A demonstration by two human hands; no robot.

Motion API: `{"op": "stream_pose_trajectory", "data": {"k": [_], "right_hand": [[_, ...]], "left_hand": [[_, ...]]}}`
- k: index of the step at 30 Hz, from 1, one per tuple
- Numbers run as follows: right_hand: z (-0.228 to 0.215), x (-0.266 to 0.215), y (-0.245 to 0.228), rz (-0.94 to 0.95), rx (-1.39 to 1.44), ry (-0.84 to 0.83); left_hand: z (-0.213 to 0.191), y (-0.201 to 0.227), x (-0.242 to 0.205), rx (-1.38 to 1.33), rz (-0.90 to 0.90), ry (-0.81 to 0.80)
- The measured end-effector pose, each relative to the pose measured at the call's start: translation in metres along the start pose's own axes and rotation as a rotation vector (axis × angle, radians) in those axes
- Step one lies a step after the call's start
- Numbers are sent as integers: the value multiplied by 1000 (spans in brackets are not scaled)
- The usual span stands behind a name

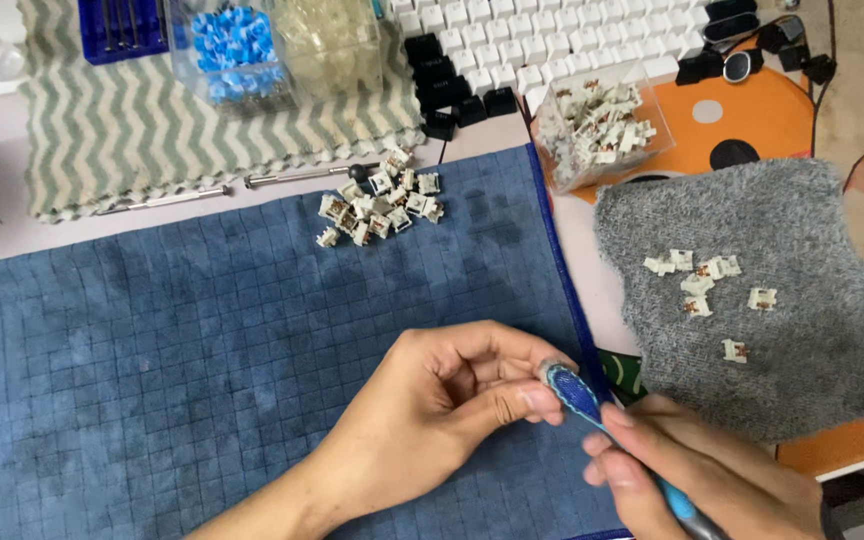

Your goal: The person cleans individual mechanical keyboard switches using a toothbrush. They pick up each switch from a pile, brush it, and place it on a cloth. The process is repeated for multiple switches.

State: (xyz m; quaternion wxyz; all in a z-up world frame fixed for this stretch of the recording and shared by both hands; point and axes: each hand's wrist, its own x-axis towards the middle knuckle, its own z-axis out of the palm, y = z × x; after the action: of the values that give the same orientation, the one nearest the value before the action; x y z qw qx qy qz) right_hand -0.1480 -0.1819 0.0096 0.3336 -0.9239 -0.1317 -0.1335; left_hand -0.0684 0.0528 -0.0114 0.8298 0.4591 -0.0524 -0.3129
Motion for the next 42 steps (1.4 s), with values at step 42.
{"op": "stream_pose_trajectory", "data": {"k": [42], "right_hand": [[-6,17,8,176,220,77]], "left_hand": [[-9,22,-1,809,368,-57]]}}
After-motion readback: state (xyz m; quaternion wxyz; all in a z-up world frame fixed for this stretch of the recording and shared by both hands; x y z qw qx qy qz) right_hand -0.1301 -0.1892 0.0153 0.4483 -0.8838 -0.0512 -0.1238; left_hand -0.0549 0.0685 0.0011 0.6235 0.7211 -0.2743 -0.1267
